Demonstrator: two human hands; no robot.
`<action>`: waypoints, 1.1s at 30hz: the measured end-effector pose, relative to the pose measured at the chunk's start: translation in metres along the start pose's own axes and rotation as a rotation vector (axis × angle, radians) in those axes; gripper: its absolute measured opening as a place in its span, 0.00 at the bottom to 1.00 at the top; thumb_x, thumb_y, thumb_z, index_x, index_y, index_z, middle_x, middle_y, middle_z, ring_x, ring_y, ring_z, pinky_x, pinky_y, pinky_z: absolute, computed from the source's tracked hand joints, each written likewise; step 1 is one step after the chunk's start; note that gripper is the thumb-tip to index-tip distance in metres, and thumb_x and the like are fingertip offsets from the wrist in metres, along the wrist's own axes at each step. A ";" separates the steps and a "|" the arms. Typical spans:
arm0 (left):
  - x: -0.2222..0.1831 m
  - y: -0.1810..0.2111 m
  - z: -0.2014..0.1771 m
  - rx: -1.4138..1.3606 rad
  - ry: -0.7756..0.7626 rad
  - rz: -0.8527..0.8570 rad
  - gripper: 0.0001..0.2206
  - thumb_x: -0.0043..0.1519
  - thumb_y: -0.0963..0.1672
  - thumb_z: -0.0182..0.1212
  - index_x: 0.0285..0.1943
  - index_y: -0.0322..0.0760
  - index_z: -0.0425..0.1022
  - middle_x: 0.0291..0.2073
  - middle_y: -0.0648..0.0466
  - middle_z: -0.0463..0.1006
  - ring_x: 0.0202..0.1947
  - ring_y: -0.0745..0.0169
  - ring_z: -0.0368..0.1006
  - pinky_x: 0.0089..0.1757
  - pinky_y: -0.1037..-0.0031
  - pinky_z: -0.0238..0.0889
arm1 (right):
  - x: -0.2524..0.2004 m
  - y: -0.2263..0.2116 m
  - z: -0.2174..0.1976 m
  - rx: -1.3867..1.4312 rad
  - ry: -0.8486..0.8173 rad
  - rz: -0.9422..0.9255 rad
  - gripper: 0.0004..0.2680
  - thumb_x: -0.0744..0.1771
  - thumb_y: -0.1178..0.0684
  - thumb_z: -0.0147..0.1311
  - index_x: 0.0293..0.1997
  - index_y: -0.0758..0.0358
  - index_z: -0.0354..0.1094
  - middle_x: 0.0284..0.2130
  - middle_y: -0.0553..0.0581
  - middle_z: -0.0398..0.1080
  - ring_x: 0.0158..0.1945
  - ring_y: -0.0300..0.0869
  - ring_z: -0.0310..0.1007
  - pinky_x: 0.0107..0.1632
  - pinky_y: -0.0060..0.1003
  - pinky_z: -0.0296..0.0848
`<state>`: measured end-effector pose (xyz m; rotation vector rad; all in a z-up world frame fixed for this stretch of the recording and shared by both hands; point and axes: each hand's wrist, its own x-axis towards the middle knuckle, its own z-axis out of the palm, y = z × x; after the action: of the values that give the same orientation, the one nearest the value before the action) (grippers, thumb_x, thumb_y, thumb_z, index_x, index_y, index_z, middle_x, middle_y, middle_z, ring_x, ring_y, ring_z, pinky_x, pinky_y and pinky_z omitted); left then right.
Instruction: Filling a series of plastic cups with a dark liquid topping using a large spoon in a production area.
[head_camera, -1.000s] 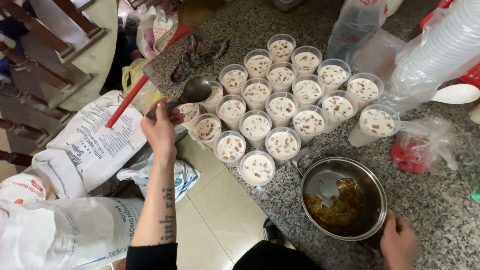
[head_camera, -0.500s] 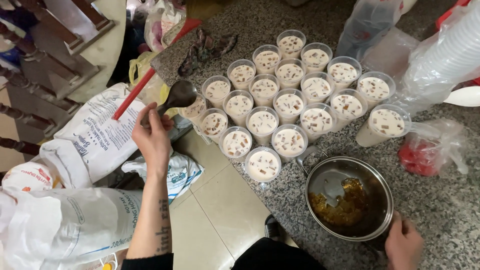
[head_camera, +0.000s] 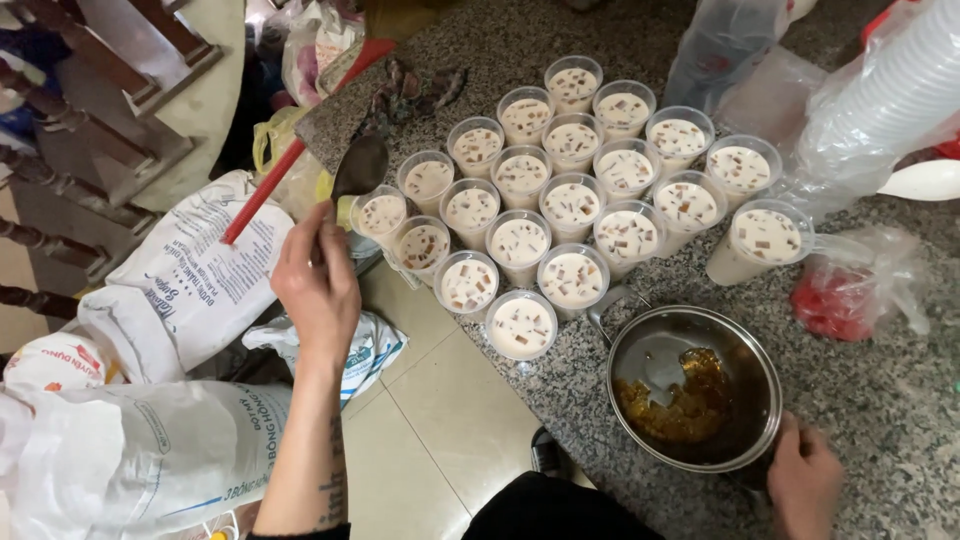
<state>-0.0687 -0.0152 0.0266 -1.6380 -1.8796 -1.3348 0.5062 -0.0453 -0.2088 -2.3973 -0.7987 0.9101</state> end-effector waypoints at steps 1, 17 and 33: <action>-0.001 0.008 0.002 -0.087 0.005 -0.034 0.13 0.81 0.39 0.54 0.68 0.25 0.81 0.47 0.40 0.87 0.41 0.52 0.82 0.40 0.65 0.74 | -0.003 0.002 0.000 0.026 0.006 -0.052 0.24 0.83 0.39 0.53 0.38 0.72 0.74 0.33 0.72 0.72 0.41 0.55 0.66 0.45 0.54 0.62; -0.165 0.155 0.094 -0.515 -0.707 0.424 0.13 0.77 0.44 0.53 0.58 0.39 0.85 0.30 0.50 0.81 0.33 0.47 0.82 0.34 0.60 0.77 | -0.018 0.001 -0.013 0.151 -0.058 -0.285 0.21 0.82 0.46 0.50 0.29 0.62 0.63 0.21 0.55 0.58 0.28 0.42 0.55 0.35 0.40 0.59; -0.130 0.174 0.080 -0.454 -1.204 -0.057 0.11 0.73 0.48 0.58 0.57 0.57 0.87 0.31 0.48 0.90 0.41 0.30 0.86 0.42 0.45 0.78 | -0.011 0.011 -0.003 0.213 -0.050 -0.303 0.17 0.81 0.44 0.52 0.58 0.72 0.82 0.35 0.74 0.79 0.40 0.50 0.73 0.41 0.50 0.69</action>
<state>0.1522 -0.0460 -0.0356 -3.1058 -2.2373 -0.8228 0.5058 -0.0610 -0.2080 -2.0111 -0.9970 0.8844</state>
